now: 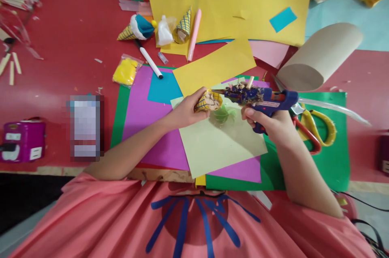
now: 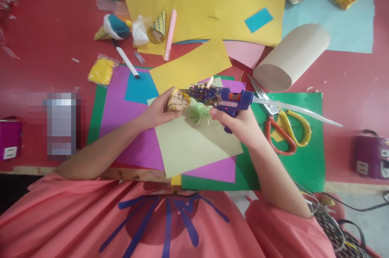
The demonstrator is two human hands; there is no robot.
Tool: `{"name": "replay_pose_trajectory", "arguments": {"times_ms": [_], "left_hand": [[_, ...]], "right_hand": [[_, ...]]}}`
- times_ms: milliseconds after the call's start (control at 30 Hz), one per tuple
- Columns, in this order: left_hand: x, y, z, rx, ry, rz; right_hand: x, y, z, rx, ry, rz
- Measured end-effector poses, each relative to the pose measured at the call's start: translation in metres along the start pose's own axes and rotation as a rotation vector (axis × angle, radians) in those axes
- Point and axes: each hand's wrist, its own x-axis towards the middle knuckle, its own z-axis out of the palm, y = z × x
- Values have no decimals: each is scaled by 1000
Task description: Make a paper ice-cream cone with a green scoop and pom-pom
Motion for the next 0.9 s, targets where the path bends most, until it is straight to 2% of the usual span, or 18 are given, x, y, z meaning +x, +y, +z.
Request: {"name": "replay_pose_trajectory", "arguments": {"times_ms": [533,900], "left_hand": [[-2,6,0,17,-21,-63],[-1,8,-1,35,-54,-21]], "right_hand": [[-2,0,7,-38,-1,-42],[-3,-2,10,4,-29,-4]]}}
